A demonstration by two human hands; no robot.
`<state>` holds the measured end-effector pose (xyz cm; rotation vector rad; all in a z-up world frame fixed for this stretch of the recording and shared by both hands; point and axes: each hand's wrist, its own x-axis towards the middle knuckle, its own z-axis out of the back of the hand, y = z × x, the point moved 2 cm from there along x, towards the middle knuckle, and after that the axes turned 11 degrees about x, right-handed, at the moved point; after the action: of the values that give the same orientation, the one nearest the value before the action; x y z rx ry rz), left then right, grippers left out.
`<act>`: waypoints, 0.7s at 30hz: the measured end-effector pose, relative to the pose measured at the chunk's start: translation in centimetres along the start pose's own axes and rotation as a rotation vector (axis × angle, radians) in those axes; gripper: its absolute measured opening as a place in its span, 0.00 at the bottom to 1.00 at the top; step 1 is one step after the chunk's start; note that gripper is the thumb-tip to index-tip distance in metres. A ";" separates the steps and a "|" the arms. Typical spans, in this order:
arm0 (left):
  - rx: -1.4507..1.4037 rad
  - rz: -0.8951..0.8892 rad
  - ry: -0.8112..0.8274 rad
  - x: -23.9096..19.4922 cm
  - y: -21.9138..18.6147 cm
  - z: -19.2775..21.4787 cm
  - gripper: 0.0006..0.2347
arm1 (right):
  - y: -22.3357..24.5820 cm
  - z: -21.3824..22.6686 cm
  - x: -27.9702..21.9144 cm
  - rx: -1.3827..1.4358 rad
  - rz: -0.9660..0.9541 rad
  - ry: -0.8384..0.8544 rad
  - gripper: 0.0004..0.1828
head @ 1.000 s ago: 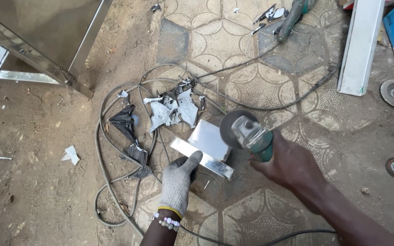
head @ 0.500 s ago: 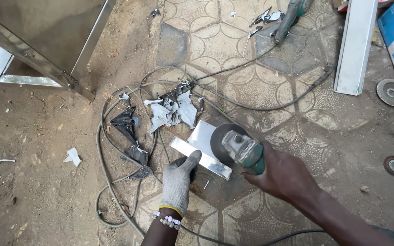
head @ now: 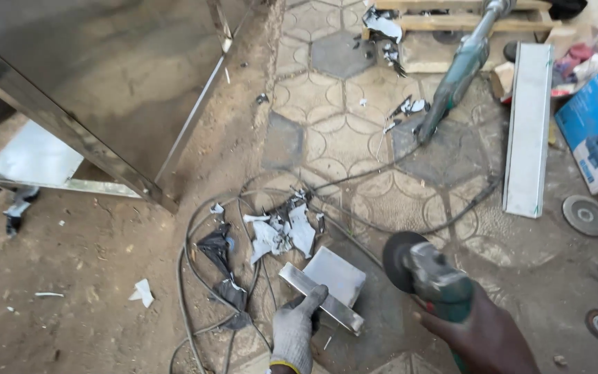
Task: Grinding and smoothing the edges of a small folded metal component using a handheld angle grinder.
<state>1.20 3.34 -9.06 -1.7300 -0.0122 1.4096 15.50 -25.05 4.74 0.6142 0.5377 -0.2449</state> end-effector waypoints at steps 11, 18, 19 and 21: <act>0.195 0.144 -0.150 -19.0 -21.3 7.2 0.15 | 17.8 23.0 -9.5 0.066 -0.163 -0.211 0.52; 0.179 0.083 -0.075 -18.6 -31.2 4.9 0.18 | 25.1 27.5 -7.5 0.227 -0.173 -0.303 0.59; 0.182 0.086 -0.085 -18.2 -33.3 4.3 0.18 | 24.4 26.0 -5.4 0.227 -0.176 -0.292 0.59; 0.475 0.029 -0.116 -17.1 -36.3 2.0 0.24 | 21.6 23.6 -1.6 0.275 -0.078 -0.214 0.38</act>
<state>11.41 18.15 26.86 -1.2615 0.2651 1.3967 31.70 -22.06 32.17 0.8238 0.3235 -0.4580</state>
